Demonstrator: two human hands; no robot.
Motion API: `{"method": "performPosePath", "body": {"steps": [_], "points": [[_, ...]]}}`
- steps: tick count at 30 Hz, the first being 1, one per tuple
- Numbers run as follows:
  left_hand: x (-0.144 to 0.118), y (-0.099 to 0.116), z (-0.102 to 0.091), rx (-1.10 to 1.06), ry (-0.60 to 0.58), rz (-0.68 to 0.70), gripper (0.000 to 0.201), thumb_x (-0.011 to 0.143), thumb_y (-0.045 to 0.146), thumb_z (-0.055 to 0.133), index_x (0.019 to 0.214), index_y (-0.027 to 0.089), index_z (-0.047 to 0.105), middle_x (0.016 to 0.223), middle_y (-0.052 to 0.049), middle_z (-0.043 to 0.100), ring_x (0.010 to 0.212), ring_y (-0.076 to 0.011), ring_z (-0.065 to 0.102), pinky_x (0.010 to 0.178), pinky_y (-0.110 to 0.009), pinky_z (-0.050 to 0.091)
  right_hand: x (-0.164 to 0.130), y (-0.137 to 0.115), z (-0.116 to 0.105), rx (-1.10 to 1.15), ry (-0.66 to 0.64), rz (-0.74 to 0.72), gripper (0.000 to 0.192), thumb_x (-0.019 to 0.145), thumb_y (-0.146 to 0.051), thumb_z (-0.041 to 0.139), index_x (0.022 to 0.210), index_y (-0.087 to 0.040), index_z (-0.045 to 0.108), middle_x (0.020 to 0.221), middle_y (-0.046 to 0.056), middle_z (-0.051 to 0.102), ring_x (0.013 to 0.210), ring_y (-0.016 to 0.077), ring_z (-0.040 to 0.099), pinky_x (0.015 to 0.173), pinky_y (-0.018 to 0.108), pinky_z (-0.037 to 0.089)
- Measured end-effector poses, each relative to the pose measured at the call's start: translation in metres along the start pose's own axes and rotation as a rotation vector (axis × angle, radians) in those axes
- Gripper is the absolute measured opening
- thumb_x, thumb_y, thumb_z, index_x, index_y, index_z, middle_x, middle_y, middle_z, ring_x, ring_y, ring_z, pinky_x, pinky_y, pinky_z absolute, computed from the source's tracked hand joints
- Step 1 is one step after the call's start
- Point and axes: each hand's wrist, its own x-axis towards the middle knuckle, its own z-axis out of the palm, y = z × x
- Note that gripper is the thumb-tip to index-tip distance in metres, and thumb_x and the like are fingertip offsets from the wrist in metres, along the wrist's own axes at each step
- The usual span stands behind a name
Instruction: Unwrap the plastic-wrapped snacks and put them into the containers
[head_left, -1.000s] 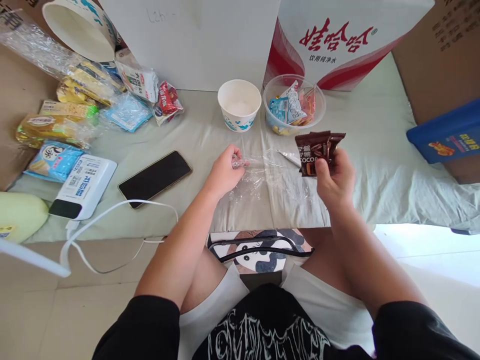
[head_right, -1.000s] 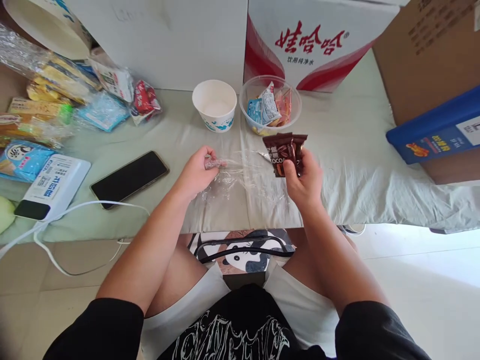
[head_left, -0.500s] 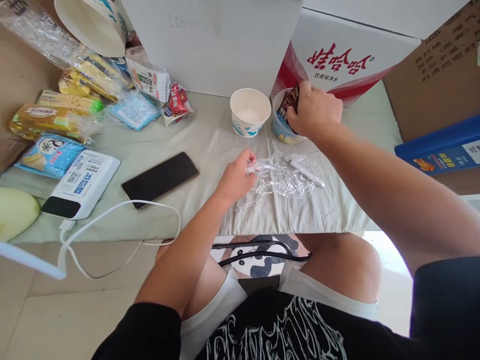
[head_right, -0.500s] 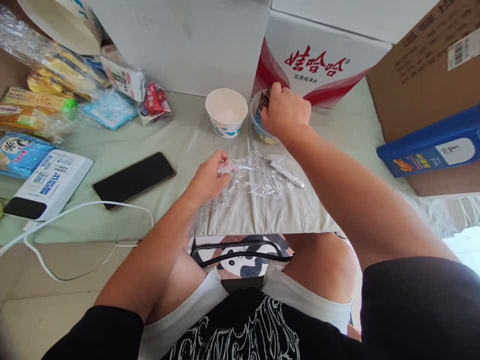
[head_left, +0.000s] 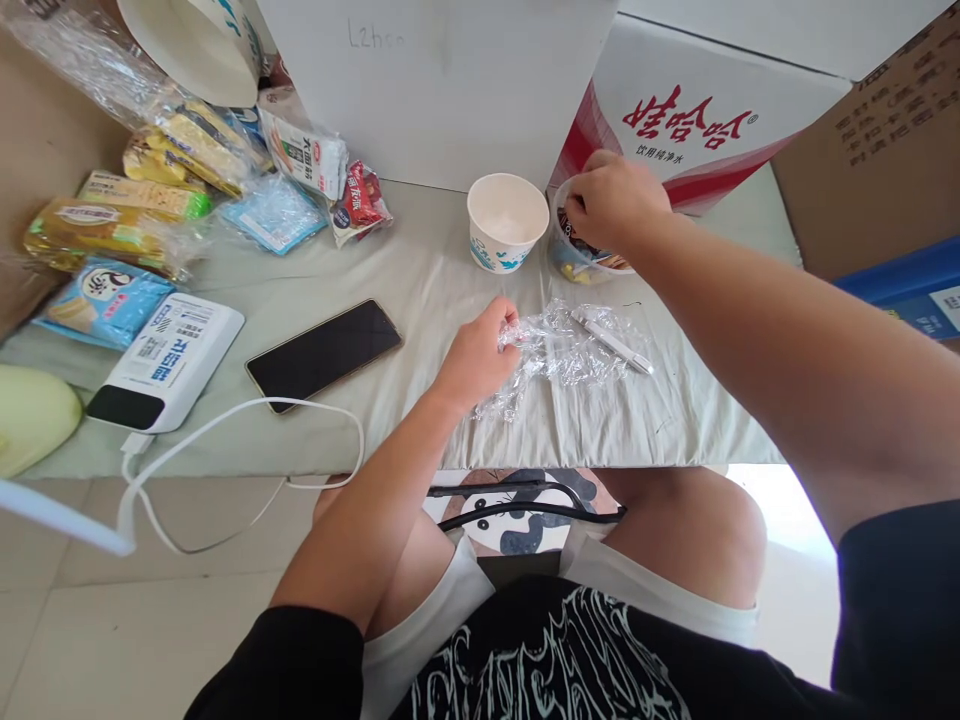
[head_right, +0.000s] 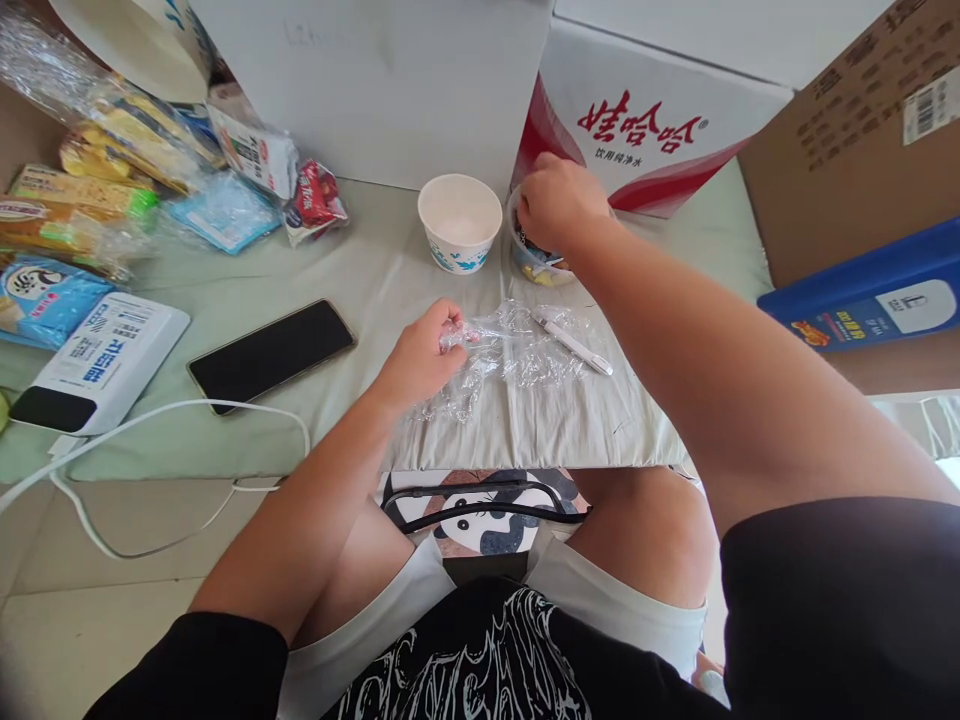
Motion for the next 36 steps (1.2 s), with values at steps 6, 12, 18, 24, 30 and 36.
{"method": "performPosePath", "body": {"steps": [6, 12, 18, 24, 30, 36], "points": [[0.001, 0.0, -0.001, 0.01, 0.001, 0.004, 0.029, 0.08, 0.005, 0.055, 0.094, 0.025, 0.042, 0.094, 0.001, 0.068, 0.061, -0.0111, 0.038, 0.062, -0.028, 0.031, 0.006, -0.001, 0.012, 0.093, -0.115, 0.0, 0.02, 0.092, -0.038, 0.055, 0.079, -0.023, 0.058, 0.094, 0.011, 0.071, 0.103, 0.0292, 0.066, 0.1, 0.054, 0.051], [0.001, -0.001, -0.002, -0.039, -0.009, -0.002, 0.029, 0.078, 0.005, 0.057, 0.094, 0.026, 0.043, 0.093, 0.001, 0.069, 0.061, -0.0115, 0.041, 0.06, -0.029, 0.031, -0.024, -0.021, -0.026, 0.155, 0.073, 0.011, 0.026, 0.101, -0.039, 0.042, 0.093, -0.024, 0.063, 0.111, 0.013, 0.076, 0.116, 0.034, 0.064, 0.108, 0.063, 0.047], [0.0, -0.003, -0.006, -0.141, -0.103, 0.047, 0.03, 0.076, 0.004, 0.059, 0.095, 0.024, 0.047, 0.096, -0.001, 0.073, 0.073, -0.0136, 0.059, 0.062, -0.027, 0.039, -0.132, -0.033, -0.029, 0.486, 0.237, -0.132, 0.017, 0.097, -0.032, 0.049, 0.101, -0.031, 0.066, 0.106, 0.008, 0.077, 0.102, 0.0283, 0.072, 0.095, 0.05, 0.059], [0.003, 0.001, -0.003, -0.335, -0.145, 0.012, 0.019, 0.09, 0.028, 0.059, 0.088, 0.024, 0.041, 0.085, 0.001, 0.074, 0.05, -0.0067, 0.043, 0.051, -0.023, 0.034, -0.228, -0.025, 0.037, 0.507, 0.124, -0.214, 0.029, 0.096, -0.033, 0.06, 0.122, -0.023, 0.067, 0.122, 0.011, 0.077, 0.113, 0.0306, 0.074, 0.096, 0.048, 0.059], [0.013, 0.004, -0.007, -0.383, 0.023, -0.137, 0.02, 0.092, 0.032, 0.058, 0.086, 0.024, 0.041, 0.081, 0.003, 0.069, 0.043, -0.0059, 0.049, 0.044, -0.02, 0.027, -0.255, -0.014, 0.05, 0.383, 0.073, -0.188, 0.028, 0.099, -0.024, 0.057, 0.123, -0.02, 0.07, 0.116, 0.011, 0.078, 0.101, 0.0269, 0.074, 0.089, 0.04, 0.056], [0.027, -0.01, -0.015, -0.321, 0.141, -0.227, 0.016, 0.086, 0.025, 0.065, 0.083, 0.022, 0.05, 0.083, 0.0, 0.075, 0.066, -0.0134, 0.071, 0.05, -0.019, 0.042, -0.271, -0.009, 0.037, 0.374, -0.095, -0.242, 0.027, 0.103, -0.022, 0.048, 0.098, -0.022, 0.074, 0.084, 0.006, 0.075, 0.075, 0.0187, 0.068, 0.073, 0.033, 0.045]]}}
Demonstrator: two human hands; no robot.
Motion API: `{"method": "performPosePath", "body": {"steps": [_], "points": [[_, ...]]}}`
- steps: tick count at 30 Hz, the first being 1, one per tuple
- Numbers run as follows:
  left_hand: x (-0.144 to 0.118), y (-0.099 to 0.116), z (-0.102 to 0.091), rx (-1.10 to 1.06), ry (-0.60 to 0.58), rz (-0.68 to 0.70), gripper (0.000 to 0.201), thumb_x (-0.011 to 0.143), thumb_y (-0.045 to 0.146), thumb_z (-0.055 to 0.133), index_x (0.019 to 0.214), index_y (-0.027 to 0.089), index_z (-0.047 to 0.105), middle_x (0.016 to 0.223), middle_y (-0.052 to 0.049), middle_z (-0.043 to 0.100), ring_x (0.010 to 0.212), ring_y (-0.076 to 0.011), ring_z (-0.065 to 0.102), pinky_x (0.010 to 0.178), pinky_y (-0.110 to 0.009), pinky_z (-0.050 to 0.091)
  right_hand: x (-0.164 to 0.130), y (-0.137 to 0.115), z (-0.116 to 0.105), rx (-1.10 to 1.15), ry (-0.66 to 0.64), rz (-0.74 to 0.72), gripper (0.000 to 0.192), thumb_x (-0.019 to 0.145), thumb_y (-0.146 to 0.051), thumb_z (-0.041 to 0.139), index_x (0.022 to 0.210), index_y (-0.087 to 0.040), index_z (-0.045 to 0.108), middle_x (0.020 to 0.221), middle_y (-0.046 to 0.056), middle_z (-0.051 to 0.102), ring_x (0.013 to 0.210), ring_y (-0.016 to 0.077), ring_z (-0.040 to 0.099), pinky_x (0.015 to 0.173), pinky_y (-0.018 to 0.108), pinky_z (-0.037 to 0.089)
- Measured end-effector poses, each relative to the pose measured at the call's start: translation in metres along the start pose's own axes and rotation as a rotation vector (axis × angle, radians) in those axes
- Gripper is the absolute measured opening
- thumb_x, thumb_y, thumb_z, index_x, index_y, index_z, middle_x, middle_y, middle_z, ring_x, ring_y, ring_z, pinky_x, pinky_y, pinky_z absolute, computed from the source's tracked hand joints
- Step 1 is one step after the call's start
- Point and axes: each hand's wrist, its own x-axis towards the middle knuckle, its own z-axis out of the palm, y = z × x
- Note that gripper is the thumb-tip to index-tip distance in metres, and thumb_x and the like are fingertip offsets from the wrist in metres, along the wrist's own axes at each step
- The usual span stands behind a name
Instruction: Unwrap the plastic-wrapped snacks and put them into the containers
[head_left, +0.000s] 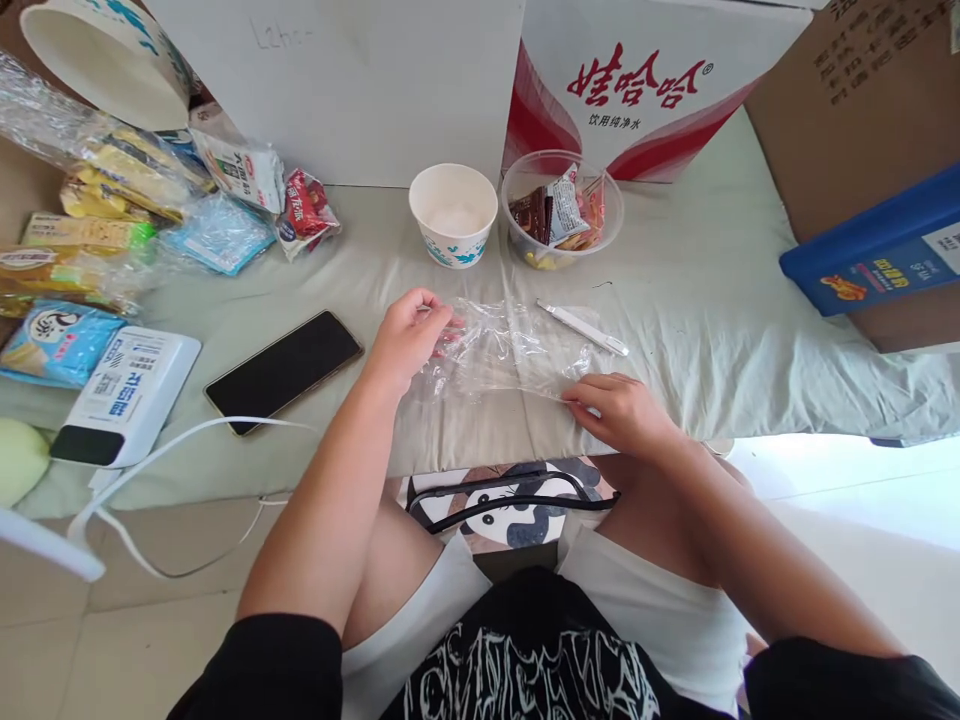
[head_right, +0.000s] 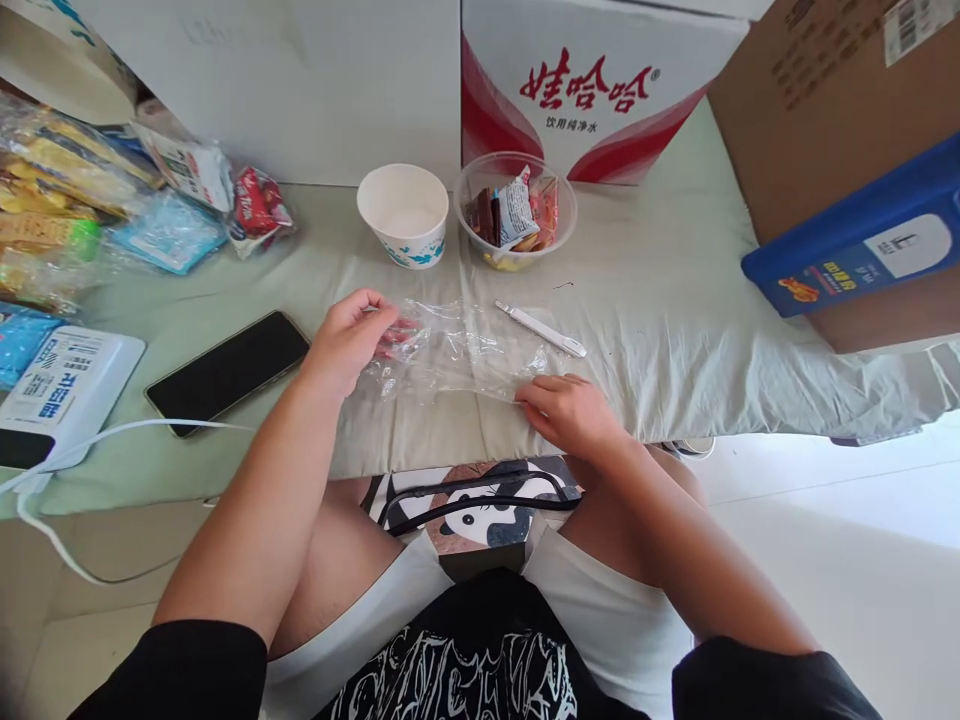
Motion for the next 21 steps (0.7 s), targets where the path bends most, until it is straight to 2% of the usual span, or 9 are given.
{"method": "performPosePath", "body": {"steps": [2, 5, 10, 13, 15, 18, 20, 21], "points": [[0.004, -0.002, -0.001, 0.002, 0.054, 0.011, 0.012, 0.086, 0.021, 0.064, 0.082, 0.02, 0.053, 0.078, 0.0, 0.073, 0.068, -0.0128, 0.072, 0.054, -0.019, 0.045, -0.004, -0.003, -0.004, 0.03, -0.033, -0.003, 0.03, 0.105, -0.025, 0.046, 0.096, -0.022, 0.075, 0.081, 0.006, 0.074, 0.07, 0.0175, 0.066, 0.069, 0.032, 0.042], [0.005, -0.002, -0.001, 0.017, 0.119, 0.012, 0.011, 0.087, 0.016, 0.062, 0.082, 0.021, 0.053, 0.068, 0.003, 0.067, 0.058, -0.0103, 0.067, 0.051, -0.018, 0.041, -0.006, -0.008, -0.013, 0.133, -0.135, 0.017, 0.032, 0.104, -0.031, 0.047, 0.097, -0.022, 0.077, 0.084, 0.006, 0.076, 0.072, 0.018, 0.068, 0.064, 0.032, 0.039], [0.005, -0.004, 0.0, 0.078, 0.147, -0.003, 0.009, 0.094, 0.023, 0.055, 0.089, 0.024, 0.048, 0.061, 0.006, 0.06, 0.039, -0.0078, 0.05, 0.039, -0.02, 0.027, 0.001, -0.018, -0.033, 0.344, -0.369, 0.182, 0.036, 0.1, -0.041, 0.055, 0.128, -0.028, 0.074, 0.089, 0.001, 0.082, 0.077, 0.0196, 0.074, 0.068, 0.033, 0.043], [0.01, -0.009, -0.003, 0.192, 0.155, 0.042, 0.008, 0.094, 0.027, 0.055, 0.091, 0.025, 0.048, 0.056, 0.008, 0.056, 0.034, -0.0081, 0.036, 0.039, -0.023, 0.025, 0.011, -0.019, -0.038, 0.339, -0.461, 0.252, 0.041, 0.098, -0.043, 0.057, 0.133, -0.03, 0.071, 0.091, 0.001, 0.083, 0.077, 0.0206, 0.074, 0.069, 0.033, 0.043], [0.014, -0.012, -0.008, 0.287, 0.19, 0.083, 0.009, 0.091, 0.028, 0.059, 0.093, 0.025, 0.05, 0.061, 0.006, 0.058, 0.039, -0.0097, 0.038, 0.042, -0.025, 0.03, 0.017, -0.017, -0.036, 0.351, -0.48, 0.275, 0.042, 0.098, -0.044, 0.057, 0.134, -0.028, 0.071, 0.091, 0.001, 0.082, 0.078, 0.0205, 0.072, 0.072, 0.033, 0.043], [0.011, -0.011, -0.02, 0.438, 0.396, 0.242, 0.029, 0.078, 0.024, 0.072, 0.099, 0.026, 0.052, 0.084, 0.002, 0.063, 0.056, -0.0119, 0.05, 0.056, -0.029, 0.042, 0.02, -0.013, -0.026, 0.388, -0.435, 0.315, 0.041, 0.097, -0.041, 0.055, 0.131, -0.024, 0.072, 0.084, 0.002, 0.079, 0.074, 0.0182, 0.068, 0.071, 0.032, 0.042], [-0.003, -0.006, -0.027, 0.511, 0.528, 0.474, 0.035, 0.071, 0.021, 0.077, 0.095, 0.026, 0.053, 0.097, -0.002, 0.06, 0.071, -0.0144, 0.055, 0.066, -0.032, 0.046, 0.02, -0.012, -0.02, 0.403, -0.407, 0.33, 0.04, 0.097, -0.041, 0.055, 0.128, -0.023, 0.073, 0.08, 0.002, 0.076, 0.071, 0.017, 0.065, 0.069, 0.032, 0.04], [-0.014, -0.002, -0.03, 0.536, 0.472, 0.609, 0.03, 0.073, 0.022, 0.077, 0.09, 0.025, 0.053, 0.098, -0.003, 0.059, 0.077, -0.0161, 0.057, 0.068, -0.032, 0.047, 0.02, -0.012, -0.018, 0.403, -0.401, 0.331, 0.04, 0.097, -0.041, 0.055, 0.128, -0.023, 0.073, 0.079, 0.001, 0.076, 0.07, 0.0168, 0.064, 0.069, 0.032, 0.039]]}}
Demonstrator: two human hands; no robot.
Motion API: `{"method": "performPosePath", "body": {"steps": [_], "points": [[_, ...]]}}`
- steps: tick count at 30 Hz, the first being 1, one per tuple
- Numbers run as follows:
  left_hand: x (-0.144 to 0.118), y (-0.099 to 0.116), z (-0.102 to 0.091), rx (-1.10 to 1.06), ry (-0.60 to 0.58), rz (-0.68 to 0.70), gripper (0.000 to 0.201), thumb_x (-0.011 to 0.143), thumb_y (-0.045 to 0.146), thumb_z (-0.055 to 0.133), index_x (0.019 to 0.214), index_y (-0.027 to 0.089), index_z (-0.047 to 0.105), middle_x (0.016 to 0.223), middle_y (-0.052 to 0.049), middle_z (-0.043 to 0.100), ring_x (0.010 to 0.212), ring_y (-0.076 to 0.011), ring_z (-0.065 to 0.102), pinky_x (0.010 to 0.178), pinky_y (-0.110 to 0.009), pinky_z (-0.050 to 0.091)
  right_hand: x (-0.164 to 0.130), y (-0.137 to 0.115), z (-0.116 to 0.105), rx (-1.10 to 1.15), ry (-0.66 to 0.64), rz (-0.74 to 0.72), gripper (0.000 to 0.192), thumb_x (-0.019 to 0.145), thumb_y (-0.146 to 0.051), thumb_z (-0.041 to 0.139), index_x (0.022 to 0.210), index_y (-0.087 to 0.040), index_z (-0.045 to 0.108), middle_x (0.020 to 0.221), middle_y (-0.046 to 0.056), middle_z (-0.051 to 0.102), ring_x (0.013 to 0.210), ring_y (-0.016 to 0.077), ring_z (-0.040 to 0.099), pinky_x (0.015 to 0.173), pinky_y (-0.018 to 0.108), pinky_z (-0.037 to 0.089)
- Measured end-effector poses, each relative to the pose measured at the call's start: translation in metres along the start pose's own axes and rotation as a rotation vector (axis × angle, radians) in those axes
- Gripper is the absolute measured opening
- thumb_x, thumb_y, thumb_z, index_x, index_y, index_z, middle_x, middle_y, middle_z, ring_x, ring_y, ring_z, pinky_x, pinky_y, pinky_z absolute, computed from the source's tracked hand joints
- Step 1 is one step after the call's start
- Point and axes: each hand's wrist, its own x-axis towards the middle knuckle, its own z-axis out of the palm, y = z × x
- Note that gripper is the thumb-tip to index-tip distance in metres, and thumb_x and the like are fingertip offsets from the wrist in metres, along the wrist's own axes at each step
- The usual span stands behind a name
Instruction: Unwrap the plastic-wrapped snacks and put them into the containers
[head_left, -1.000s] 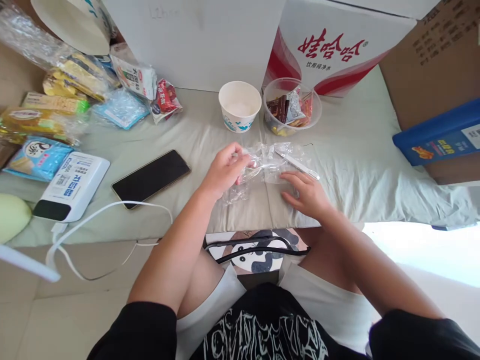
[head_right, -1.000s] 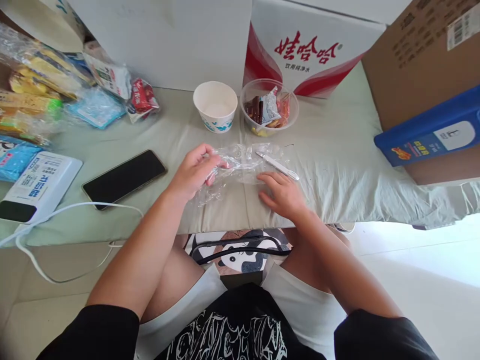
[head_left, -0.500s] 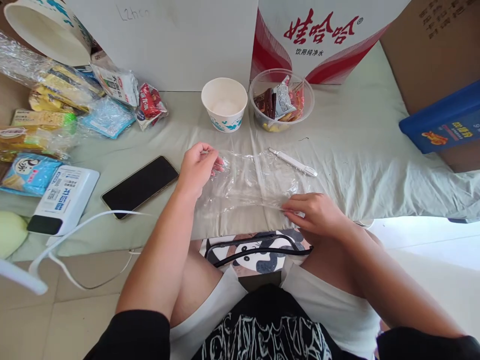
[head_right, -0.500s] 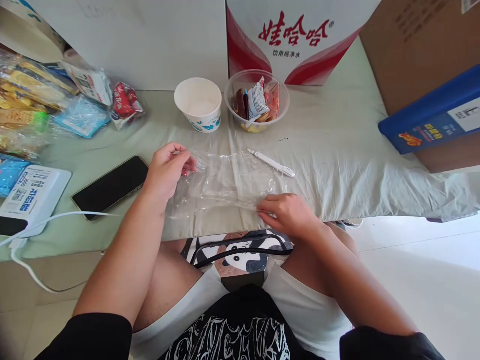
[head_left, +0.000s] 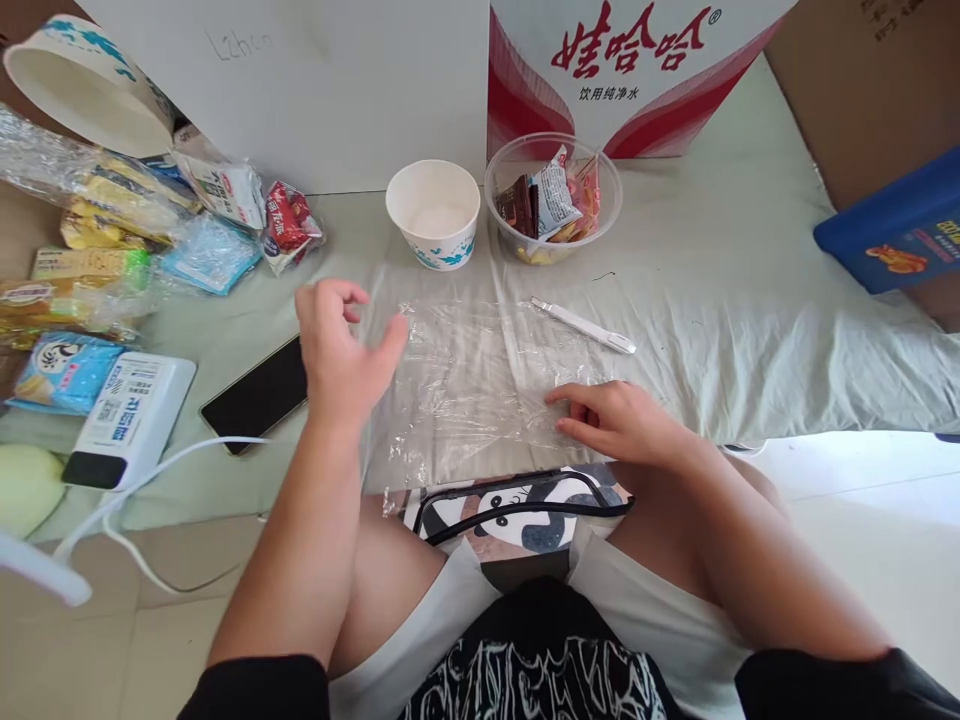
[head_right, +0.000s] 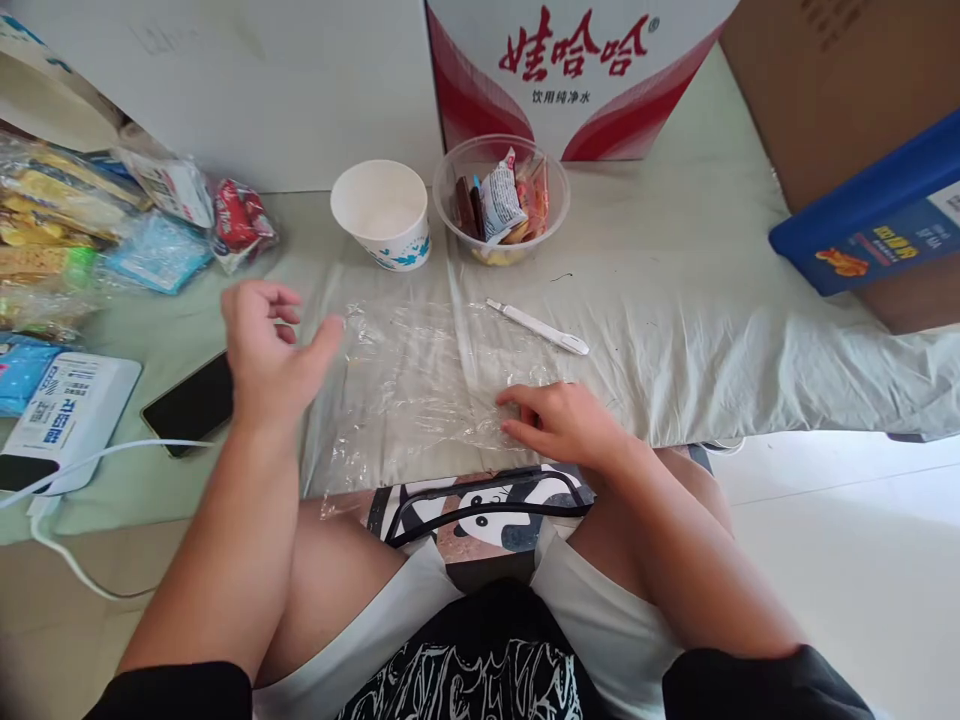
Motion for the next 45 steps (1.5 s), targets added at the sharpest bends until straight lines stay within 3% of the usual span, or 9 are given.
{"method": "performPosePath", "body": {"steps": [1, 4, 6, 15, 21, 32, 36, 39, 45], "points": [[-0.007, 0.007, -0.008, -0.07, -0.078, 0.151, 0.024, 0.075, 0.022, 0.073, 0.084, 0.025, 0.052, 0.092, -0.002, 0.058, 0.077, -0.0165, 0.057, 0.067, -0.032, 0.047, 0.0, 0.0, 0.001, -0.004, 0.0, -0.002, 0.041, 0.097, -0.043, 0.055, 0.129, -0.024, 0.073, 0.079, 0.001, 0.075, 0.071, 0.017, 0.064, 0.069, 0.032, 0.038], [-0.035, 0.027, -0.025, -0.149, -0.861, 0.411, 0.018, 0.082, 0.03, 0.075, 0.089, 0.025, 0.059, 0.099, -0.001, 0.068, 0.09, -0.0184, 0.065, 0.081, -0.034, 0.056, -0.002, 0.0, 0.0, 0.0, -0.02, -0.006, 0.043, 0.096, -0.045, 0.056, 0.131, -0.024, 0.072, 0.08, 0.001, 0.074, 0.07, 0.0168, 0.062, 0.07, 0.032, 0.038], [-0.053, 0.034, -0.026, 0.053, -1.041, 0.426, 0.031, 0.074, 0.03, 0.082, 0.101, 0.024, 0.066, 0.128, -0.007, 0.069, 0.12, -0.0296, 0.065, 0.098, -0.044, 0.056, -0.005, 0.001, -0.003, 0.02, -0.05, -0.03, 0.047, 0.091, -0.046, 0.065, 0.133, -0.024, 0.07, 0.086, 0.002, 0.075, 0.073, 0.0166, 0.063, 0.071, 0.031, 0.04], [-0.039, 0.019, -0.03, 0.044, -0.967, 0.155, 0.014, 0.086, 0.022, 0.056, 0.088, 0.024, 0.07, 0.113, -0.004, 0.076, 0.091, -0.0211, 0.073, 0.086, -0.037, 0.058, -0.018, 0.013, -0.008, 0.305, 0.082, -0.259, 0.017, 0.093, -0.03, 0.058, 0.082, -0.02, 0.067, 0.083, 0.005, 0.071, 0.075, 0.0152, 0.062, 0.071, 0.029, 0.048], [-0.023, 0.011, -0.043, -0.062, -1.081, 0.005, 0.018, 0.081, 0.029, 0.059, 0.087, 0.026, 0.076, 0.093, -0.002, 0.08, 0.086, -0.0211, 0.074, 0.083, -0.031, 0.056, -0.014, 0.022, -0.013, 0.615, 0.319, -0.085, 0.028, 0.09, -0.048, 0.069, 0.086, -0.02, 0.064, 0.079, 0.004, 0.067, 0.075, 0.0165, 0.062, 0.071, 0.03, 0.051], [-0.016, 0.005, -0.02, -0.55, -0.62, -0.499, 0.021, 0.075, 0.039, 0.075, 0.077, 0.019, 0.069, 0.063, 0.001, 0.062, 0.06, -0.0128, 0.061, 0.061, -0.025, 0.05, -0.014, 0.036, -0.015, 0.846, 0.119, -0.018, 0.057, 0.076, -0.039, 0.085, 0.123, -0.025, 0.057, 0.085, -0.001, 0.063, 0.078, 0.0145, 0.062, 0.076, 0.031, 0.053], [-0.015, 0.007, -0.017, -0.631, -0.601, -0.669, 0.031, 0.074, 0.045, 0.077, 0.082, 0.018, 0.064, 0.063, 0.004, 0.056, 0.044, -0.0083, 0.052, 0.043, -0.021, 0.034, -0.008, 0.032, -0.01, 0.974, 0.304, -0.011, 0.051, 0.078, -0.043, 0.084, 0.119, -0.027, 0.057, 0.084, -0.002, 0.06, 0.075, 0.0138, 0.063, 0.076, 0.031, 0.054], [-0.016, 0.004, -0.018, -0.646, -0.646, -0.666, 0.037, 0.077, 0.049, 0.077, 0.091, 0.018, 0.064, 0.07, 0.001, 0.062, 0.044, -0.0081, 0.054, 0.04, -0.019, 0.025, 0.001, 0.028, -0.005, 1.104, 0.436, 0.037, 0.056, 0.076, -0.046, 0.084, 0.12, -0.029, 0.054, 0.089, -0.004, 0.059, 0.062, 0.0093, 0.057, 0.063, 0.028, 0.051], [-0.017, 0.003, -0.021, -0.748, -0.84, -0.501, 0.095, 0.059, 0.027, 0.092, 0.143, 0.031, 0.047, 0.112, -0.005, 0.074, 0.077, -0.015, 0.074, 0.066, -0.026, 0.058, 0.011, 0.024, -0.003, 1.099, 0.447, 0.138, 0.073, 0.072, -0.044, 0.086, 0.134, -0.033, 0.048, 0.127, 0.004, 0.064, 0.056, 0.0045, 0.053, 0.052, 0.024, 0.045]]}}
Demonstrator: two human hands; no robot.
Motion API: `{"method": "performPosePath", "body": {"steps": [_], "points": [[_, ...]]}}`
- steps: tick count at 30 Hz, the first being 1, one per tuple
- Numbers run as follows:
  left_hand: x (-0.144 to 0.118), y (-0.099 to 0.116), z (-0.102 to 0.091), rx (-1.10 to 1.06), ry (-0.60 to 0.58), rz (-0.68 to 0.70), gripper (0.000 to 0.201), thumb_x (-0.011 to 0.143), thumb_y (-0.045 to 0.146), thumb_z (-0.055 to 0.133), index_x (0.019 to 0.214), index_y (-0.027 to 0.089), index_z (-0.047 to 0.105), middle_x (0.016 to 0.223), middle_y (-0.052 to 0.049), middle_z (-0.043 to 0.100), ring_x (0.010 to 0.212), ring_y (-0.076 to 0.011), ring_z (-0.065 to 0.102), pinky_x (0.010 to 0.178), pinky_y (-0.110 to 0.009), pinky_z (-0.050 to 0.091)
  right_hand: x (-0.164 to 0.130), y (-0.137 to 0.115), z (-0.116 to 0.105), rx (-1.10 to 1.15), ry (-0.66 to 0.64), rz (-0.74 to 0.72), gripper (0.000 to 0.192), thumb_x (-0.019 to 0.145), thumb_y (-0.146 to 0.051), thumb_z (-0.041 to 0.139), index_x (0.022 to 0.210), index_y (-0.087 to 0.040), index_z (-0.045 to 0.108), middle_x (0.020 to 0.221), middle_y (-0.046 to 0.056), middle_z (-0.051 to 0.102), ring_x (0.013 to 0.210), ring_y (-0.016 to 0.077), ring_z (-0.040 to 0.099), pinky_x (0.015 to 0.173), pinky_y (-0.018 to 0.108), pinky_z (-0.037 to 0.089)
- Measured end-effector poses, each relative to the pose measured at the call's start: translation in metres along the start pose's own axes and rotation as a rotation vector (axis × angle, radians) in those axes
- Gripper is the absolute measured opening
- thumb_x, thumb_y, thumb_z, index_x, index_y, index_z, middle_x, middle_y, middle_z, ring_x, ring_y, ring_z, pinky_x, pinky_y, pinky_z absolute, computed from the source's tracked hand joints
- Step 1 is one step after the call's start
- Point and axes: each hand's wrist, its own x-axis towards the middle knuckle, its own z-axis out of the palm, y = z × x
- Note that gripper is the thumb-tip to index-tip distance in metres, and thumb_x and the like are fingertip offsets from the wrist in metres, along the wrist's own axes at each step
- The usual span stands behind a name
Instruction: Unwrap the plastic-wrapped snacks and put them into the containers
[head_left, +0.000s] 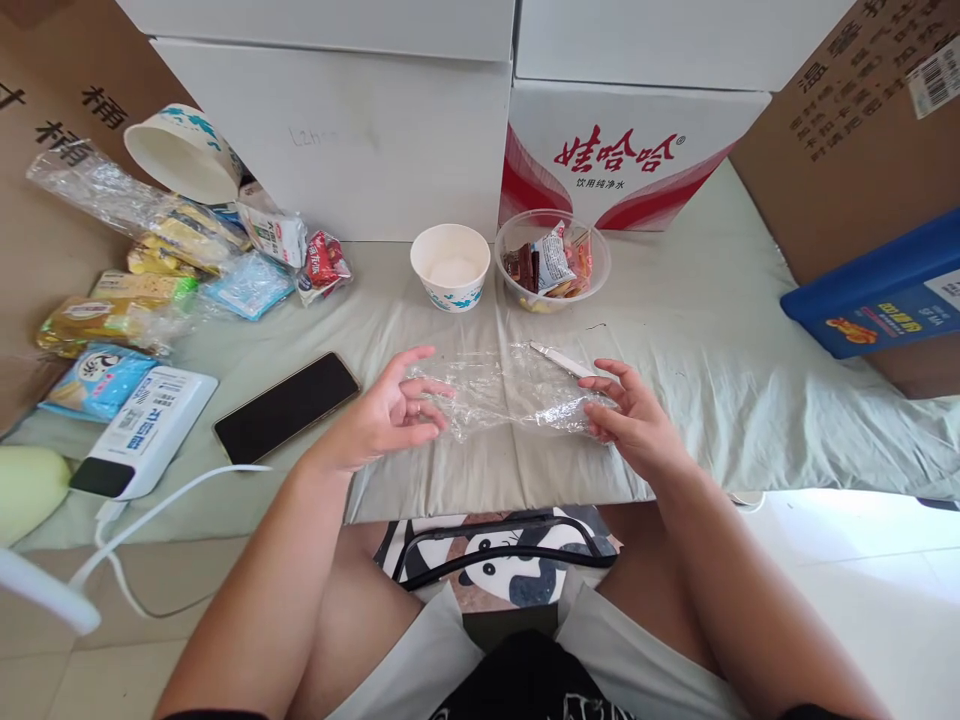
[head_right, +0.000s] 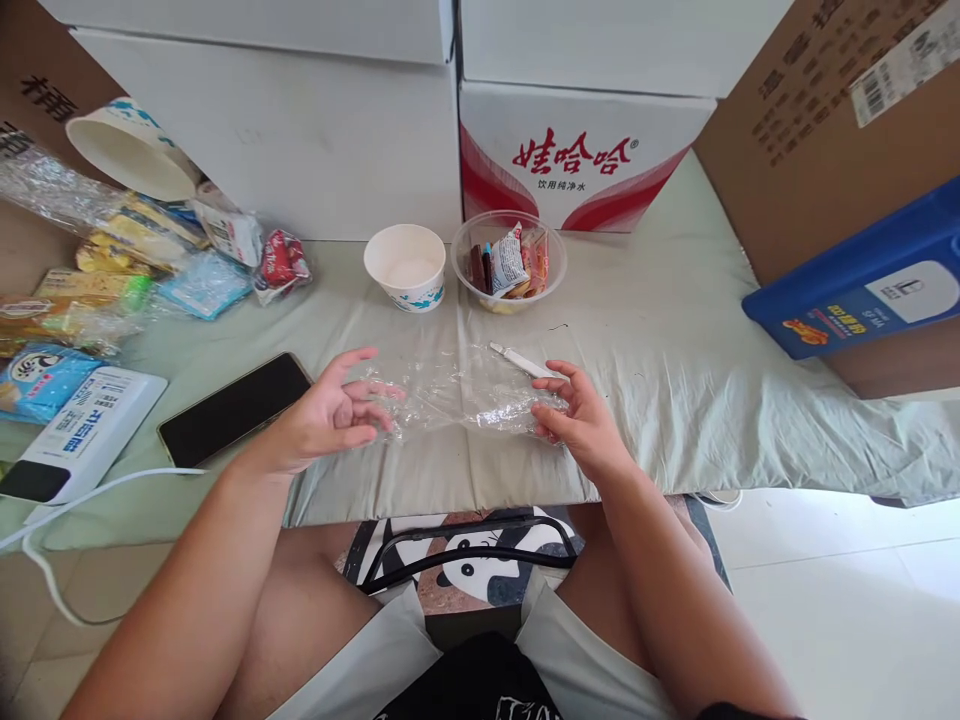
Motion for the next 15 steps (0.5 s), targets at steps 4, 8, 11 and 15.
{"method": "performPosePath", "body": {"steps": [4, 8, 11, 15], "points": [[0.006, -0.002, 0.011, 0.155, 0.128, 0.015, 0.041, 0.071, 0.039, 0.083, 0.104, 0.02, 0.068, 0.077, 0.0, 0.07, 0.045, -0.0065, 0.052, 0.045, -0.022, 0.046, 0.0, 0.0, -0.001, 0.081, -0.023, -0.024, 0.076, 0.071, -0.044, 0.088, 0.135, -0.034, 0.049, 0.138, 0.007, 0.062, 0.067, 0.008, 0.064, 0.062, 0.027, 0.054], [0.012, -0.004, 0.017, 0.166, 0.301, 0.039, 0.029, 0.078, 0.046, 0.073, 0.078, 0.019, 0.063, 0.054, 0.003, 0.058, 0.035, -0.0051, 0.036, 0.034, -0.02, 0.027, 0.0, -0.001, -0.006, 0.168, 0.017, 0.001, 0.076, 0.067, -0.043, 0.092, 0.132, -0.035, 0.052, 0.136, 0.007, 0.065, 0.084, 0.013, 0.073, 0.077, 0.029, 0.059], [0.014, -0.003, 0.016, 0.139, 0.442, 0.038, 0.028, 0.081, 0.048, 0.07, 0.083, 0.022, 0.061, 0.047, 0.006, 0.051, 0.034, -0.0064, 0.034, 0.034, -0.019, 0.022, 0.001, 0.0, -0.011, 0.145, 0.01, 0.063, 0.067, 0.073, -0.053, 0.088, 0.128, -0.032, 0.056, 0.123, 0.007, 0.072, 0.089, 0.017, 0.075, 0.081, 0.033, 0.061], [0.014, 0.001, 0.016, 0.14, 0.491, -0.011, 0.029, 0.084, 0.051, 0.066, 0.084, 0.024, 0.057, 0.042, 0.007, 0.045, 0.034, -0.0084, 0.034, 0.034, -0.018, 0.018, 0.0, 0.001, -0.009, 0.086, -0.051, 0.118, 0.054, 0.075, -0.059, 0.084, 0.112, -0.025, 0.062, 0.085, 0.003, 0.074, 0.075, 0.0173, 0.073, 0.071, 0.032, 0.06]]}}
